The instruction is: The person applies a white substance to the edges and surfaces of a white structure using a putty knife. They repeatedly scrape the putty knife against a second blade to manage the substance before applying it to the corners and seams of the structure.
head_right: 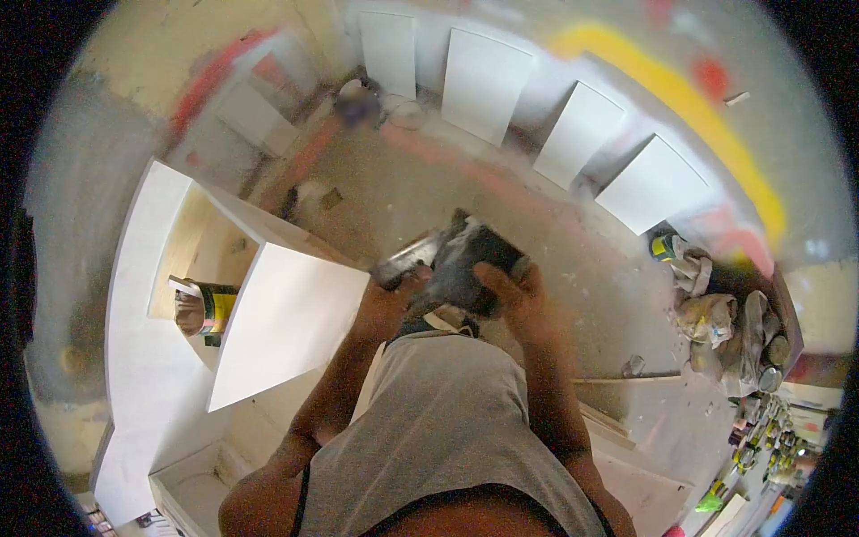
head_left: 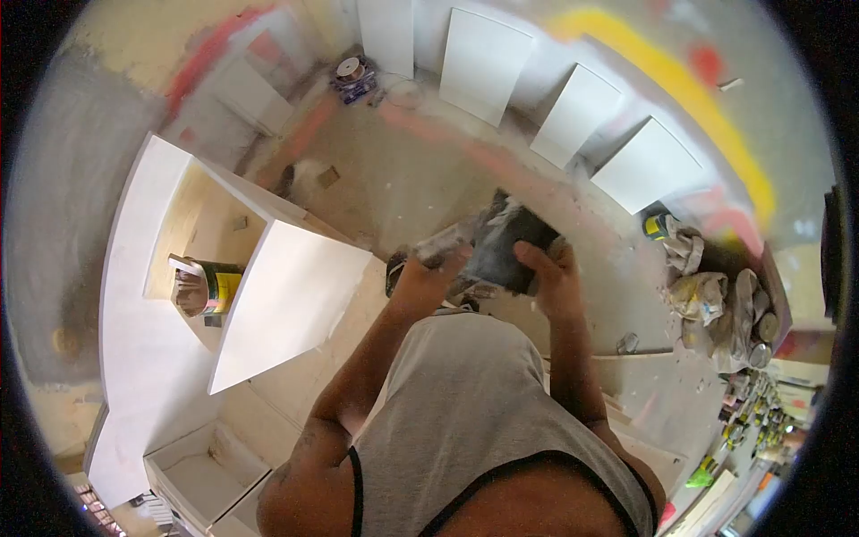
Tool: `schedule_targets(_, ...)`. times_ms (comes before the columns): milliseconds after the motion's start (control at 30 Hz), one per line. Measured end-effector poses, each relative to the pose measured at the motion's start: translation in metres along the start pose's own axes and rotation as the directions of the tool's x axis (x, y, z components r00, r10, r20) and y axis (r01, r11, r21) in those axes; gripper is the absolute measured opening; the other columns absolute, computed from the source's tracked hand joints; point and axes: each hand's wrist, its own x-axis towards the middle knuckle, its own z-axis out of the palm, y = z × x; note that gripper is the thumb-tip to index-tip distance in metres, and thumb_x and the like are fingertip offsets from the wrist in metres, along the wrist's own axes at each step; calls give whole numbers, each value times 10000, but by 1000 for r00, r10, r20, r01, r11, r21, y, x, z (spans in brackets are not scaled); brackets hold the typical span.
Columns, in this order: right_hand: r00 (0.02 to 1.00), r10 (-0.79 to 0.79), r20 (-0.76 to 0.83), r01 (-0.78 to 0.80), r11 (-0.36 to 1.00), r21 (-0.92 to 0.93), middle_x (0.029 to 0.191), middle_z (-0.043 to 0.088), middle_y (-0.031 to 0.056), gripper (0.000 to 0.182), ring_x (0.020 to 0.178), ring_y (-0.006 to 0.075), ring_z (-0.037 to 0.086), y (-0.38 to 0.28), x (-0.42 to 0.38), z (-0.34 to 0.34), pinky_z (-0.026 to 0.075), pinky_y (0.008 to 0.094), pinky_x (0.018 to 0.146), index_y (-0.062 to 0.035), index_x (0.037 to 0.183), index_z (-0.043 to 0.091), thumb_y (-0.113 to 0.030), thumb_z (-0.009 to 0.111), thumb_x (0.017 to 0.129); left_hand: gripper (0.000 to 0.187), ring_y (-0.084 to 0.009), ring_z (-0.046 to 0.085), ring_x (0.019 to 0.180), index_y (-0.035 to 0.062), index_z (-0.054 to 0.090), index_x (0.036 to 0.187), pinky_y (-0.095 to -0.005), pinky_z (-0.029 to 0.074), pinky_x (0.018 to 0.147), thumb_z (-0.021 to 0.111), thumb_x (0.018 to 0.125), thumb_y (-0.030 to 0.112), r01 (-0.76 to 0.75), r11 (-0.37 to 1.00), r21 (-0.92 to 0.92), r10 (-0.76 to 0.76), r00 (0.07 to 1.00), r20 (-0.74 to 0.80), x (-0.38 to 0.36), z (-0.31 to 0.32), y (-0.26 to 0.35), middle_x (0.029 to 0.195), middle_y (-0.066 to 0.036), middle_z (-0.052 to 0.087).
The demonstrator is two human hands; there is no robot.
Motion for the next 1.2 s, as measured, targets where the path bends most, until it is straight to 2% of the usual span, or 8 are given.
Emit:
schedule_targets(267,979,111,170,-33,914,-404,817,662,33,197,689,91,588,-7,7,-27,463,241,575,-5,881,676,-192,728,849,393,-160,593,897,-12,596,1119,-328,469,827,657,908,314,-116,978,175,88,983,162,1,-8,-4,991,-86,661)
schedule_targets(400,798,-524,-298,318,786,-531,883,678,45,204,798,139,628,-17,10,-23,490,255,671,38,956,664,-157,648,898,434,-180,612,903,-13,584,1140,-346,471,847,723,846,274,91,993,71,-98,991,91,5,-24,-4,1013,-96,664)
schedule_targets(500,771,-631,-87,491,675,-550,976,679,42,152,847,152,622,19,8,-33,495,273,707,-3,991,673,-124,628,911,444,-171,612,854,-12,592,1042,-321,498,747,818,712,181,29,985,-167,-18,997,72,5,-30,-6,917,-85,660)
schedule_targets(600,608,-192,770,789,251,-560,1088,635,70,367,935,243,624,6,20,-15,522,330,773,-102,1167,625,-47,655,805,545,-218,636,916,-15,592,1121,-343,484,852,817,692,235,-12,966,258,-9,997,78,12,-41,1,1027,-134,673)
schedule_targets(733,756,214,619,624,52,-780,1015,616,94,413,948,286,604,45,27,-27,515,365,803,-148,1163,636,-36,641,765,445,-150,575,759,39,563,915,-316,488,699,813,726,355,-145,914,379,142,989,34,14,-52,8,785,-50,611)
schedule_targets(833,887,-132,442,456,402,-794,985,611,91,337,930,291,600,32,23,4,510,396,791,-121,1119,647,-70,629,787,481,-182,590,826,15,562,969,-347,488,755,715,820,446,-74,916,393,71,997,23,13,-69,11,866,-101,630)
schedule_targets(1000,646,354,676,738,-61,-672,1011,605,120,349,959,336,587,54,57,13,489,419,809,-83,1141,628,-22,581,800,489,-334,576,1066,-33,504,1189,-413,440,925,404,1011,411,-52,891,452,145,974,-176,30,-90,-37,1121,-242,585)
schedule_targets(1200,778,169,605,588,144,-796,1094,578,166,482,1005,371,566,60,64,73,477,453,865,-65,1263,539,1,545,785,531,-360,564,1091,-31,422,1301,-418,425,954,354,1025,417,82,970,231,32,892,-451,36,-124,-44,1152,-253,579)
